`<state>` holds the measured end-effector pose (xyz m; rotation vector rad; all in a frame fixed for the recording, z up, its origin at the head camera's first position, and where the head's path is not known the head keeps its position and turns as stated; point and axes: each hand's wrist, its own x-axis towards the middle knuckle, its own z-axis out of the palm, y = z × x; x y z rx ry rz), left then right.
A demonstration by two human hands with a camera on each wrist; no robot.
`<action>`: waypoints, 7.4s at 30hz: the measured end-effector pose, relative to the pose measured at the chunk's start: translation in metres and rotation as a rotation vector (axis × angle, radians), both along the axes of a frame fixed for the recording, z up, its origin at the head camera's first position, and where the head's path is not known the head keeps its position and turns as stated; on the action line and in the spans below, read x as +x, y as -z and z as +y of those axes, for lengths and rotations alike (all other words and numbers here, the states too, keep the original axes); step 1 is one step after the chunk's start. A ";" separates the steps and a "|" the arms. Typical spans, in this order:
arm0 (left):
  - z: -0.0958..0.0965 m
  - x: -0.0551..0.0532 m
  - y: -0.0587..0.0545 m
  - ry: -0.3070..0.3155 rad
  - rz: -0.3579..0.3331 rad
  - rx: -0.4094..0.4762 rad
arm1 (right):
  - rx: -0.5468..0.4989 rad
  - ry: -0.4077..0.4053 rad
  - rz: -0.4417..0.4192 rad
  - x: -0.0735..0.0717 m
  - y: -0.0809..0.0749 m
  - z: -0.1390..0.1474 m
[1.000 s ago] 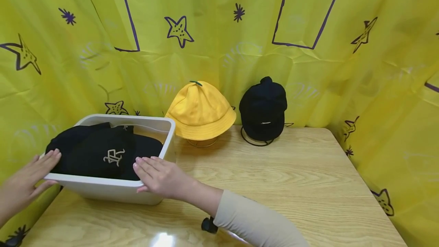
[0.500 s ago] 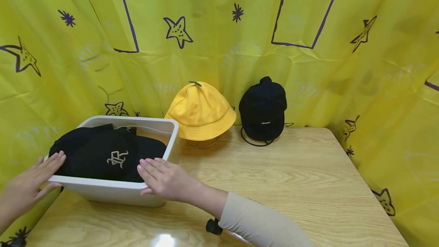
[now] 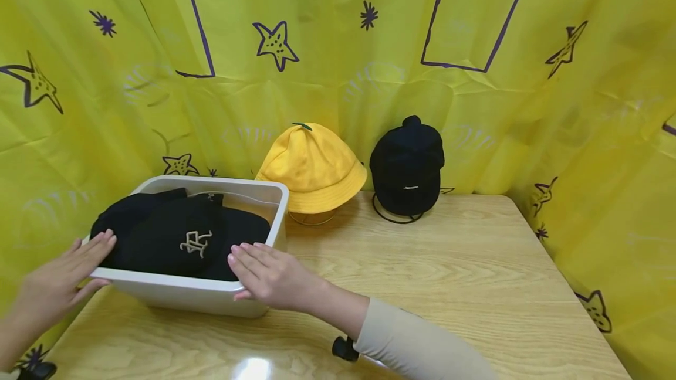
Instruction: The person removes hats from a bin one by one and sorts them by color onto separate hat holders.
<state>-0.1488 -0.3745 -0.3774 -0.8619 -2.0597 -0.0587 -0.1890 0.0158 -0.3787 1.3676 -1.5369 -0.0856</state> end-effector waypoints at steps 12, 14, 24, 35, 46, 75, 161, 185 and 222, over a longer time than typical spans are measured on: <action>0.014 -0.002 -0.002 0.035 0.059 0.044 | -0.024 -0.006 -0.006 0.001 0.001 0.012; 0.016 -0.001 -0.003 0.033 0.060 0.043 | -0.028 -0.007 -0.010 0.002 0.001 0.014; 0.026 0.000 -0.002 0.044 0.077 0.046 | -0.035 -0.033 -0.044 0.003 0.002 0.023; 0.035 -0.001 0.000 0.052 0.095 0.059 | -0.044 -0.041 -0.063 0.005 0.001 0.033; 0.047 -0.002 0.001 0.061 0.118 0.071 | -0.039 -0.055 -0.081 0.006 0.002 0.044; 0.077 -0.003 0.004 0.108 0.153 0.081 | -0.042 -0.072 -0.092 0.011 0.002 0.077; 0.156 -0.013 0.003 0.471 0.024 0.010 | -0.131 -0.080 -0.278 0.038 -0.006 0.176; 0.176 -0.013 0.007 0.436 -0.012 0.000 | -0.242 -0.026 -0.298 0.052 -0.007 0.183; 0.221 -0.007 0.004 0.406 0.007 -0.045 | -0.284 -0.014 -0.333 0.061 -0.008 0.220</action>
